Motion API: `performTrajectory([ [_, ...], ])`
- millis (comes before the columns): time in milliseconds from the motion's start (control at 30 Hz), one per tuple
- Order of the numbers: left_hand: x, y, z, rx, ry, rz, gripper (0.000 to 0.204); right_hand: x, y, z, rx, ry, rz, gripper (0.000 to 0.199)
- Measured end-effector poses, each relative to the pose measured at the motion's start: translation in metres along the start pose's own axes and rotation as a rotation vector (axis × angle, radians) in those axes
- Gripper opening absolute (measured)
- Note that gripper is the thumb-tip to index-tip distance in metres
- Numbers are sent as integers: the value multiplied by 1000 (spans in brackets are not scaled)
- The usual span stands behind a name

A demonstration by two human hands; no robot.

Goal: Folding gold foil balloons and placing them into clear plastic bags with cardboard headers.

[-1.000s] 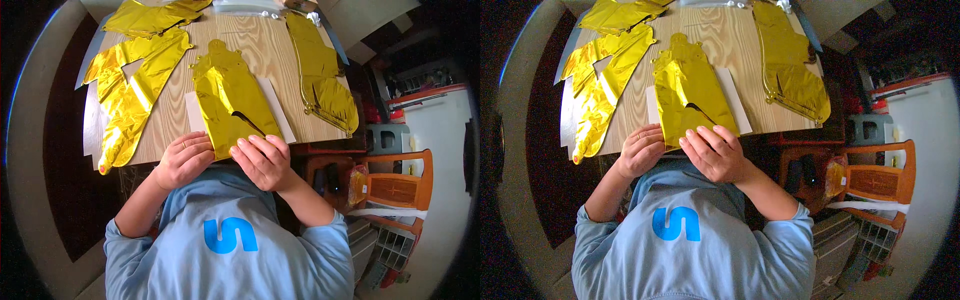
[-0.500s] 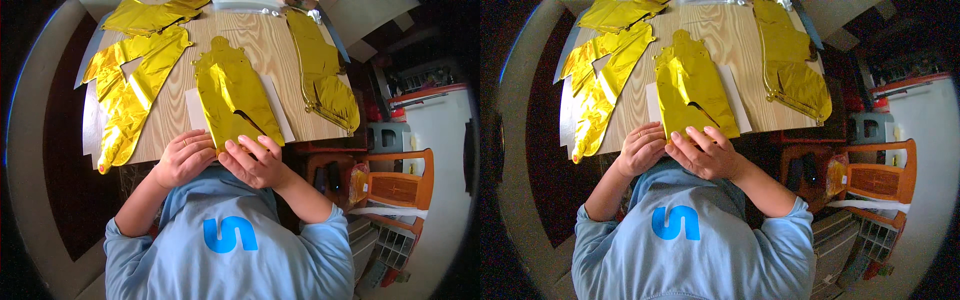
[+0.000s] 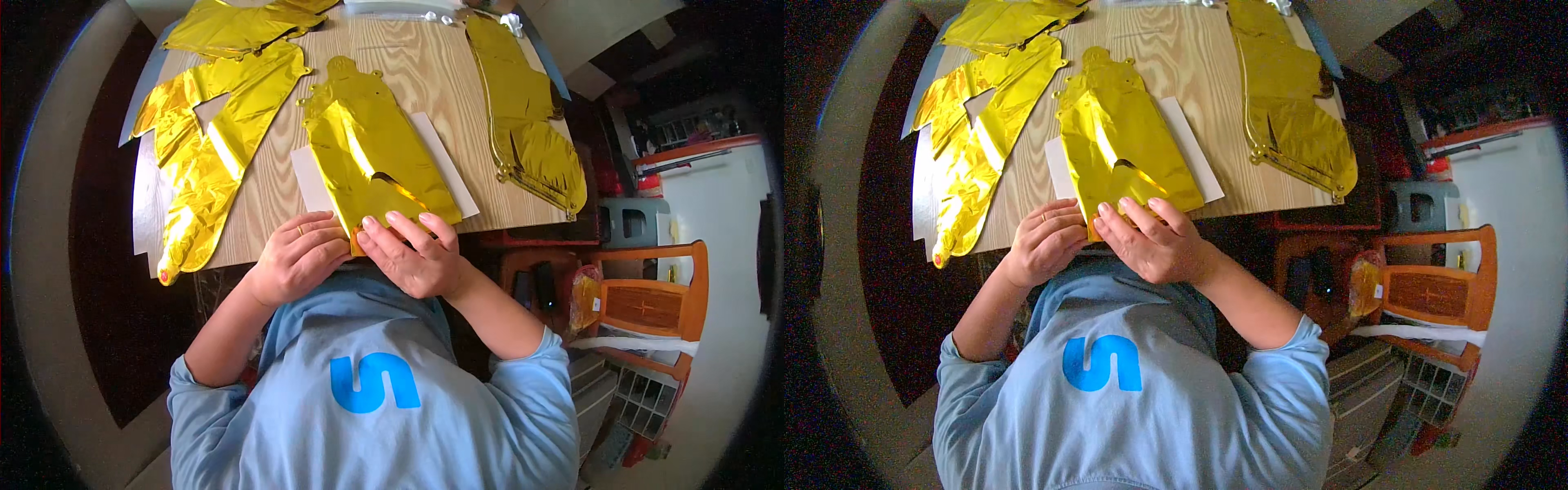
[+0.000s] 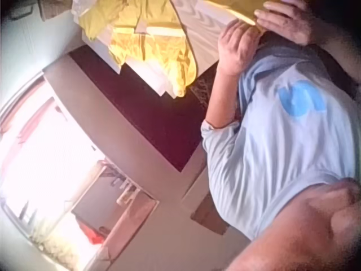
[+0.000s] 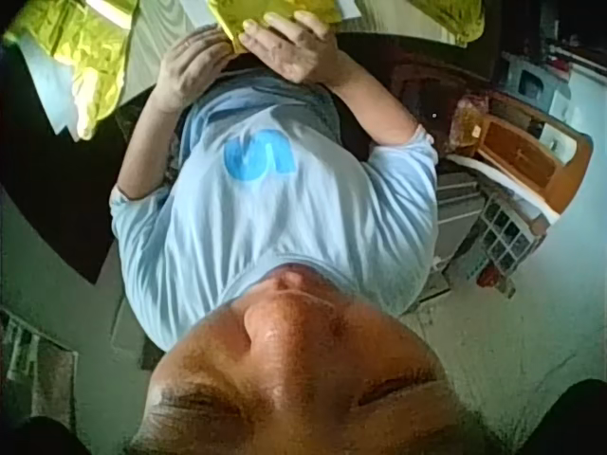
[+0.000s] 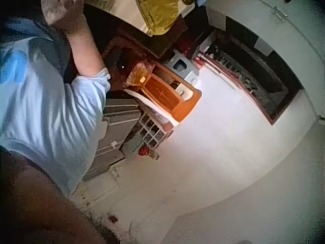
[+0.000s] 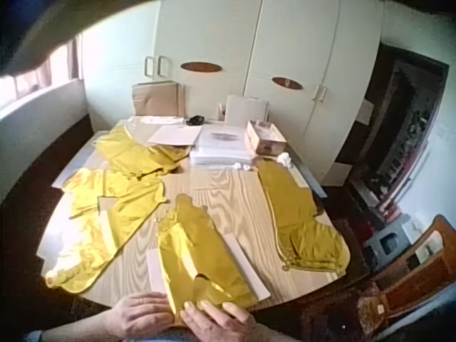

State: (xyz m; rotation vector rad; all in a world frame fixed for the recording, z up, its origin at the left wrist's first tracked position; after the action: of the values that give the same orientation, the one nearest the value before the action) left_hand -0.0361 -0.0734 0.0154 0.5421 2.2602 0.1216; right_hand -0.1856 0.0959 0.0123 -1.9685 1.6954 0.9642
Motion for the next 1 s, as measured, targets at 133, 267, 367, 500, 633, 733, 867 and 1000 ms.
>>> performTrajectory([
  [133,1,0,1,24,2,-18,22,3,6,-2,12,-62,-82,25],
  [267,0,-1,3,56,-32,-79,19,10,10,-2,2,-100,-155,27],
  [367,-2,0,6,56,-75,-126,19,13,5,0,78,-137,-170,28],
  [500,-8,4,19,40,-124,-156,22,-5,-3,-6,252,-175,-294,39],
  [633,-10,1,34,58,-135,-142,22,-42,4,23,488,-33,-245,28],
  [733,-18,-1,39,64,-168,-102,22,-59,15,48,1110,30,-376,19],
  [867,-24,-3,42,83,-212,-98,21,-59,14,53,1558,-31,-872,34],
  [1000,-28,3,39,6,-134,-246,25,-37,3,54,1683,-53,-1182,27],
])
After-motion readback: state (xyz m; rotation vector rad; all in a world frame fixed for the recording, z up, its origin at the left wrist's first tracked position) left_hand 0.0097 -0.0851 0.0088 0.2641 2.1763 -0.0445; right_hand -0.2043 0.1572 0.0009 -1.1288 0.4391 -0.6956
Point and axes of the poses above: each hand's wrist, its own z-axis away from the middle knuckle, its own x-axis out of the palm, y = z × x, the point moved 1 cm from there along -z, towards the middle knuckle, and after that the axes turned 8 degrees about -z, right-handed, at the moved point
